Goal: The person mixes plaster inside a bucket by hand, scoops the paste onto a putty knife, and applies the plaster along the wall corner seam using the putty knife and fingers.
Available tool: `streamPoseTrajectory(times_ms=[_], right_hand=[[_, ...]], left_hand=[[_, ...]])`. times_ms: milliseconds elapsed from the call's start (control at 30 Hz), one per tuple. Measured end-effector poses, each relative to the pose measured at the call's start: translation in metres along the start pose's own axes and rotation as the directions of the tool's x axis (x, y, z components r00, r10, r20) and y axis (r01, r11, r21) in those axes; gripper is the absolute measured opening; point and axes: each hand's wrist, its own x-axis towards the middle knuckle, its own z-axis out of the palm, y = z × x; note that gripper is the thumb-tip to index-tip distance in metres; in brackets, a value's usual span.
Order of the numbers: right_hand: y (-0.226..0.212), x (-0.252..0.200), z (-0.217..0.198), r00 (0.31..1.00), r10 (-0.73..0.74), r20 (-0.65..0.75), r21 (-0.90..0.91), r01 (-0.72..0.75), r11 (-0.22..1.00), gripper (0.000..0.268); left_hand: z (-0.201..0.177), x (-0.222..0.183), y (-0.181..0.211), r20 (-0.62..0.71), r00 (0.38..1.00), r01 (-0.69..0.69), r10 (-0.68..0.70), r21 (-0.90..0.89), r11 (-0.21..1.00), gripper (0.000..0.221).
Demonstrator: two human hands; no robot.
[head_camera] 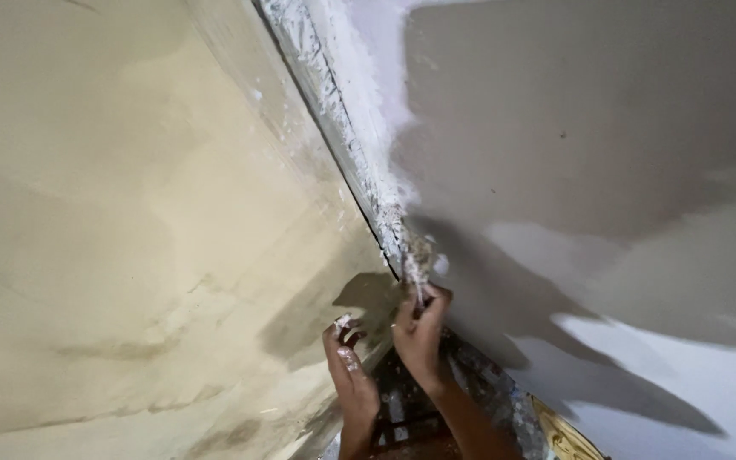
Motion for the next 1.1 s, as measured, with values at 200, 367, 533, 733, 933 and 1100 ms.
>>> streamPoseTrajectory(times_ms=[200,367,533,733,933,1100], right_hand=[[-0.015,0.023,-0.003,0.998,0.056,-0.020,0.073,-0.055,0.996,0.029],[-0.023,0.034,0.017,0.999,-0.033,-0.040,0.017,0.033,0.999,0.026],[-0.021,0.033,0.032,0.996,-0.085,-0.014,-0.014,0.085,0.996,0.033],[-0.053,0.046,0.052,0.998,-0.006,0.059,-0.073,0.010,0.997,0.031],[-0.068,0.046,0.062,0.984,0.077,0.158,0.145,-0.100,0.984,0.027],[-0.047,0.021,0.026,0.994,0.011,0.107,0.102,-0.022,0.995,0.029]], left_hand=[[0.004,-0.001,0.011,0.015,1.000,-0.023,0.023,0.014,1.000,0.056],[0.005,0.006,0.019,0.011,1.000,0.025,-0.026,0.033,0.999,0.058],[0.004,0.031,0.022,0.048,0.995,-0.091,0.086,0.118,0.989,0.067],[-0.005,0.042,0.029,0.014,0.970,-0.243,0.244,0.146,0.959,0.065],[-0.022,0.033,0.041,-0.057,0.968,-0.237,0.245,0.120,0.964,0.059],[-0.023,0.026,0.044,-0.057,0.978,-0.198,0.202,0.066,0.978,0.058]])
